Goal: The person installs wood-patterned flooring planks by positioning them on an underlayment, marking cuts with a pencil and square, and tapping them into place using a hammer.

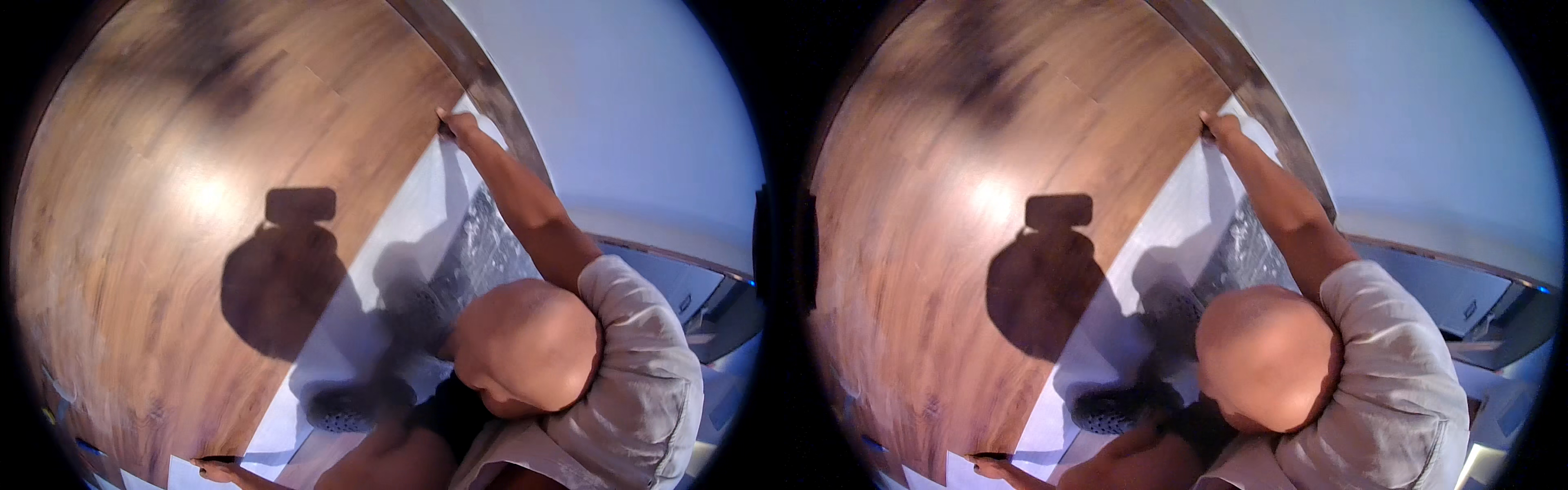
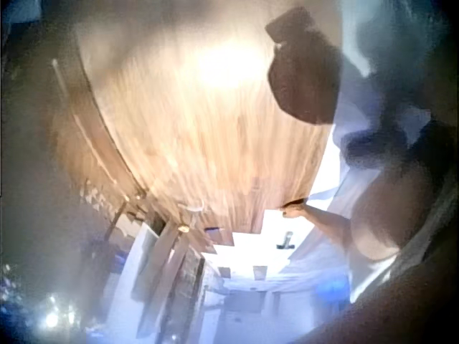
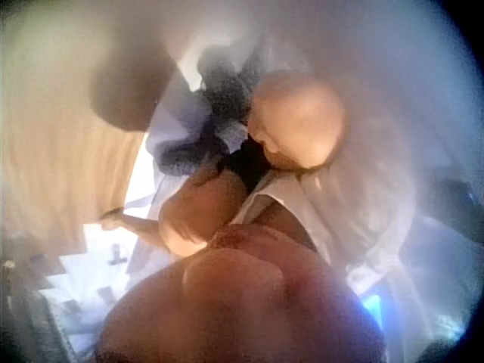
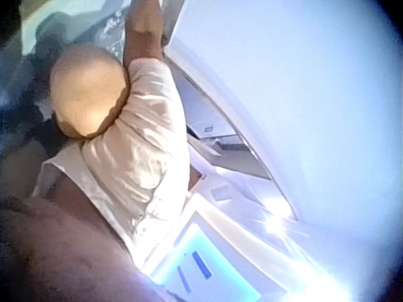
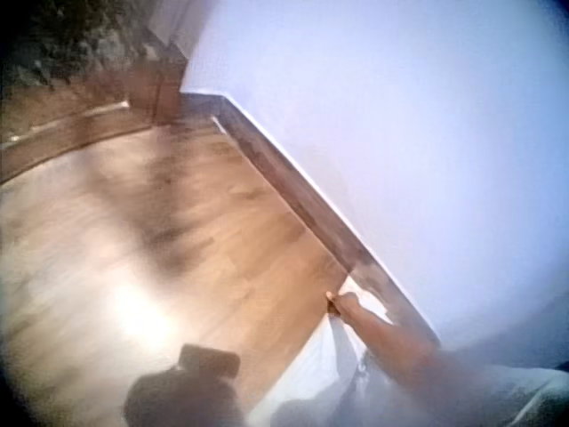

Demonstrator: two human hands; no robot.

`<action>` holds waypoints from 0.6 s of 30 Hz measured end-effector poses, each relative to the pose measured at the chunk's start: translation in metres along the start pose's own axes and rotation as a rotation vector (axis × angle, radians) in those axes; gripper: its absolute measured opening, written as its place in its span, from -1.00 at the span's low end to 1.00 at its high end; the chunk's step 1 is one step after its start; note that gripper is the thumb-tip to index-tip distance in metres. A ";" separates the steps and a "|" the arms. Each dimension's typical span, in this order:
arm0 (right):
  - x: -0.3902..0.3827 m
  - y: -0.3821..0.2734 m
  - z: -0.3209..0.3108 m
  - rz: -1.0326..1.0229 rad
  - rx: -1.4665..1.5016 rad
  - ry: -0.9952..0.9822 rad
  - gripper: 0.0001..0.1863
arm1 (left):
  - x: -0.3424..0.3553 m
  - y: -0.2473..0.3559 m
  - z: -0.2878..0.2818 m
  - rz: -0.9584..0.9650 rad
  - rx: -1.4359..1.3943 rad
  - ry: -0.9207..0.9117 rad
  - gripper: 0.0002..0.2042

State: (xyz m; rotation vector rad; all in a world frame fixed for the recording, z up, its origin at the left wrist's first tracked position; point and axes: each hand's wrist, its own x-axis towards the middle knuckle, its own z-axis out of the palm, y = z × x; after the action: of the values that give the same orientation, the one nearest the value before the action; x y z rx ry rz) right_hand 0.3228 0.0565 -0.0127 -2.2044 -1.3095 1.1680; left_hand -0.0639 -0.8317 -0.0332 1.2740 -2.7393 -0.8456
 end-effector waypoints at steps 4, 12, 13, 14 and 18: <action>-0.009 0.012 0.014 0.057 0.057 -0.018 -0.62 | 0.033 -0.013 -0.011 0.079 0.173 0.004 -0.28; -0.025 0.000 -0.009 0.067 -0.226 -0.121 -0.47 | 0.045 -0.029 0.003 0.105 0.187 -0.082 -0.35; -0.026 -0.002 -0.003 0.039 -0.226 -0.125 -0.46 | 0.103 -0.081 0.002 0.184 0.282 -0.082 -0.42; -0.023 0.003 0.007 0.011 -0.215 -0.130 -0.45 | 0.165 -0.132 0.005 0.315 0.403 -0.070 -0.49; -0.033 0.009 0.032 -0.053 -0.199 -0.130 -0.43 | 0.200 -0.162 -0.004 0.671 1.161 0.069 -0.55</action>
State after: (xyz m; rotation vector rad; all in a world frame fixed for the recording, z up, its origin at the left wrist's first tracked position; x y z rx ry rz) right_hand 0.2954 0.0198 -0.0219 -2.2454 -1.5896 1.2268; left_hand -0.0826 -1.0610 -0.1489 0.1893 -3.2184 0.9180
